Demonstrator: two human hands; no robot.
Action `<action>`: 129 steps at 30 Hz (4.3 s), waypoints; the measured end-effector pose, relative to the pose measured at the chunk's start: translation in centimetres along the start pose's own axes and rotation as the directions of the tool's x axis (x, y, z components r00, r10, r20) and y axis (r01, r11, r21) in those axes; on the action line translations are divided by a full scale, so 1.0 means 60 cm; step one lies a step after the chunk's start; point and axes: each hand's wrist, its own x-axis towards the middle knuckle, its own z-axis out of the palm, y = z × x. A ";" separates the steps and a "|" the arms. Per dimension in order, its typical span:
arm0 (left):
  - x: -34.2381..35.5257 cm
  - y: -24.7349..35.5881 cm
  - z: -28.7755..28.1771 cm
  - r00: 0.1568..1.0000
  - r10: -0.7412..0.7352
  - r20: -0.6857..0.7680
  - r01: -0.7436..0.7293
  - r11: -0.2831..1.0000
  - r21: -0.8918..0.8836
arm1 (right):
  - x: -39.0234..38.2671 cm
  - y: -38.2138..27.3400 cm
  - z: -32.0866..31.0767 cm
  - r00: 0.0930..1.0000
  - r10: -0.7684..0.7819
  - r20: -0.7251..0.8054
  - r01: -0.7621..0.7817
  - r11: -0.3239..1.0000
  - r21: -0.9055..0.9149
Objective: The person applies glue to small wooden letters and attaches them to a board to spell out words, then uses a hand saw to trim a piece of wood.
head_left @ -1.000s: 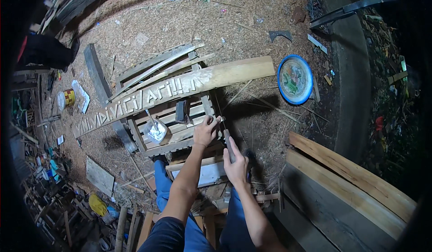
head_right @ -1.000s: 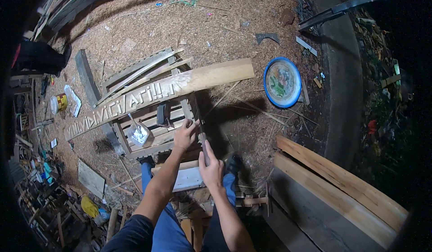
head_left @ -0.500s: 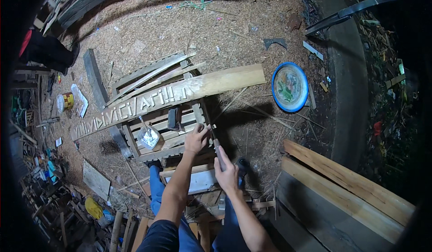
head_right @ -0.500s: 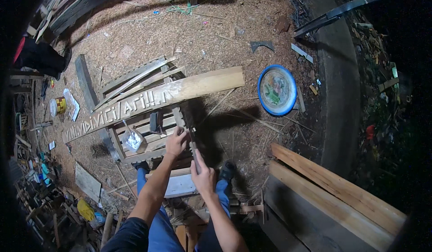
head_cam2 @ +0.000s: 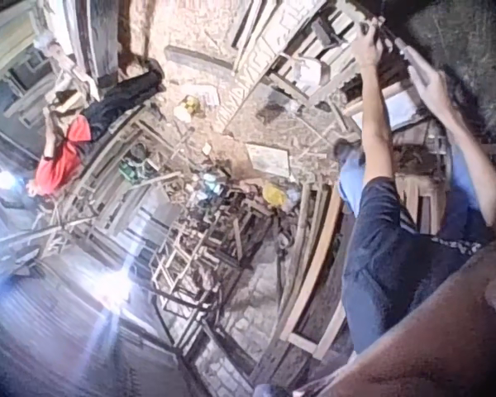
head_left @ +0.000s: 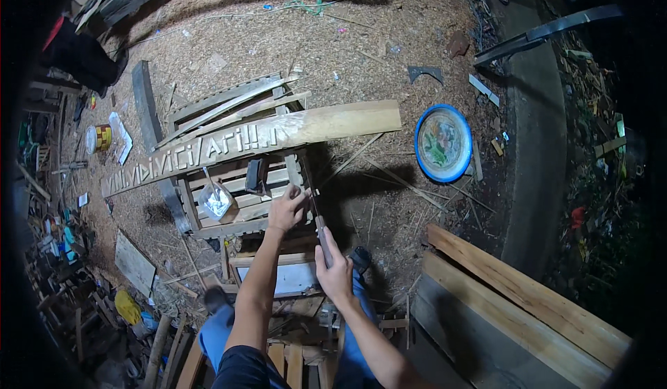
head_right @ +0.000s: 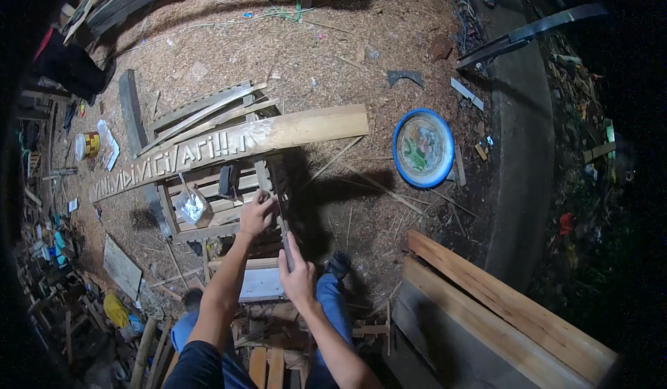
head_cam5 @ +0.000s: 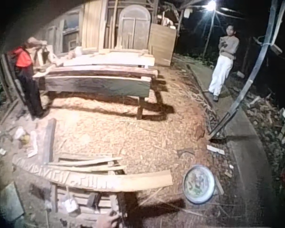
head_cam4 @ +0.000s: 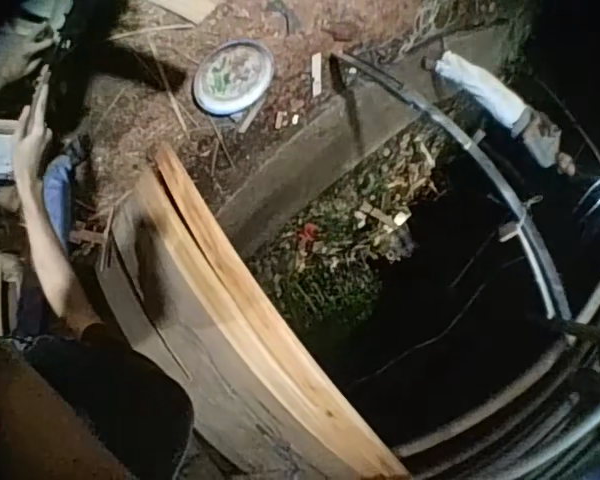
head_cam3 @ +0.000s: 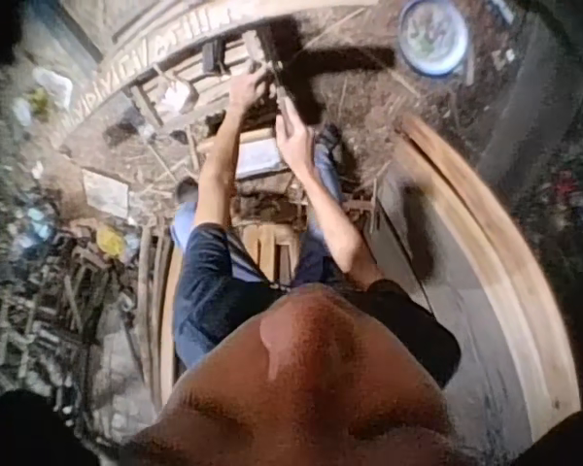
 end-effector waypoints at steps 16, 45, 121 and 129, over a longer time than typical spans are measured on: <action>-0.007 -0.008 0.012 0.993 0.115 0.002 -0.115 0.992 -0.042 | -0.011 -0.026 0.052 0.988 0.084 -0.129 -0.091 0.995 -0.045; -0.010 -0.007 0.015 0.997 0.081 -0.006 -0.081 0.996 0.024 | 0.007 -0.014 0.021 0.991 0.134 -0.020 -0.134 0.991 -0.016; 0.021 0.011 -0.003 0.974 0.135 -0.182 -0.185 0.936 -0.299 | 0.001 -0.020 0.214 0.785 0.093 -0.612 -0.155 0.987 -0.048; 0.023 0.009 -0.002 0.977 0.168 -0.130 -0.197 0.945 -0.262 | -0.002 0.000 0.207 0.787 0.130 -0.603 -0.098 0.992 0.085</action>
